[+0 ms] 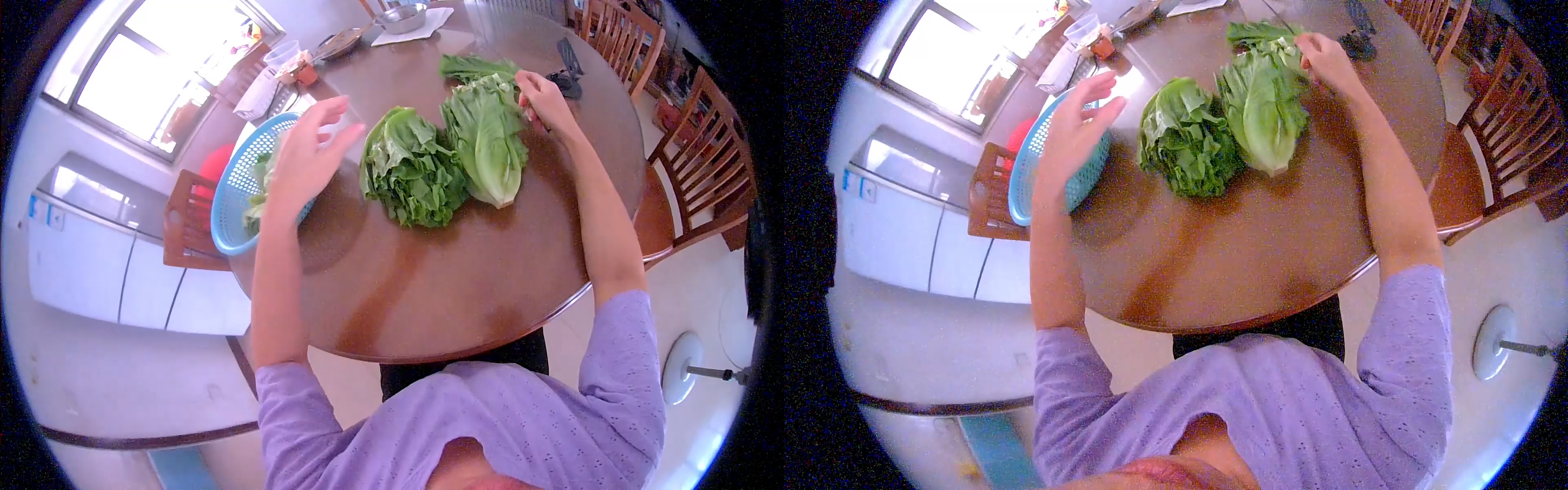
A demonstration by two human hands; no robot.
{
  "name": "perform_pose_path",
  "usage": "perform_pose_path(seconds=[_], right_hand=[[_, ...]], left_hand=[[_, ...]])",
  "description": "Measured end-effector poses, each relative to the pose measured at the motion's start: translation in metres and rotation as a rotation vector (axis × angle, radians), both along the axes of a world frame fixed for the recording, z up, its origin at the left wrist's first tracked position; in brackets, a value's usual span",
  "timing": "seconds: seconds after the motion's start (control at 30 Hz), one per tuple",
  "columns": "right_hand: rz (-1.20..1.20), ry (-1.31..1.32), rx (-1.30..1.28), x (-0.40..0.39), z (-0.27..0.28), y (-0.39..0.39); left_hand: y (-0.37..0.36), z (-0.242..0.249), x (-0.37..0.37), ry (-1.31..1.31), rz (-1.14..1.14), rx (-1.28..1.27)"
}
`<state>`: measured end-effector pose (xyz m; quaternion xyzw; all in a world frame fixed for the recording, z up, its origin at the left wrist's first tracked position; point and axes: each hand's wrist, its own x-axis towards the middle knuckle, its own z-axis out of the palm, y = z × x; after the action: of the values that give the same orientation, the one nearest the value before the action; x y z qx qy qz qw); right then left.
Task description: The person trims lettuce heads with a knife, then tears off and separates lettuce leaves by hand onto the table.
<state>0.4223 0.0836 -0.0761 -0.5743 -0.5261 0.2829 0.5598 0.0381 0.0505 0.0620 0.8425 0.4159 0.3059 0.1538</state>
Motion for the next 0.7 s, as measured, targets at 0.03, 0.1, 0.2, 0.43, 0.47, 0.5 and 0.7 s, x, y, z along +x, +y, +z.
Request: perform_pose_path(seconds=[0.03,0.1,0.2,0.43,0.47,0.5,0.7], right_hand=[[-0.014,0.004,0.015,0.001,0.0,0.001],[-0.067,-0.043,0.004,0.001,0.001,0.001],[-0.116,-0.093,0.041,0.002,0.005,0.0],[-0.21,-0.18,0.008,0.008,0.0,0.005],[-0.221,-0.173,-0.005,0.009,0.0,0.006],[-0.231,-0.165,-0.02,0.008,0.0,0.005],[-0.296,-0.328,0.071,0.017,-0.017,0.022]], left_hand=[[0.006,-0.005,0.006,0.021,-0.001,-0.038],[0.013,-0.015,0.017,0.114,0.028,-0.006],[0.003,-0.02,0.038,0.162,-0.056,0.137],[-0.026,-0.009,0.076,0.051,-0.129,0.176],[-0.019,-0.007,0.069,0.009,-0.096,0.155],[-0.012,-0.005,0.061,-0.032,-0.062,0.134],[0.013,-0.02,0.031,0.065,0.152,-0.176]])
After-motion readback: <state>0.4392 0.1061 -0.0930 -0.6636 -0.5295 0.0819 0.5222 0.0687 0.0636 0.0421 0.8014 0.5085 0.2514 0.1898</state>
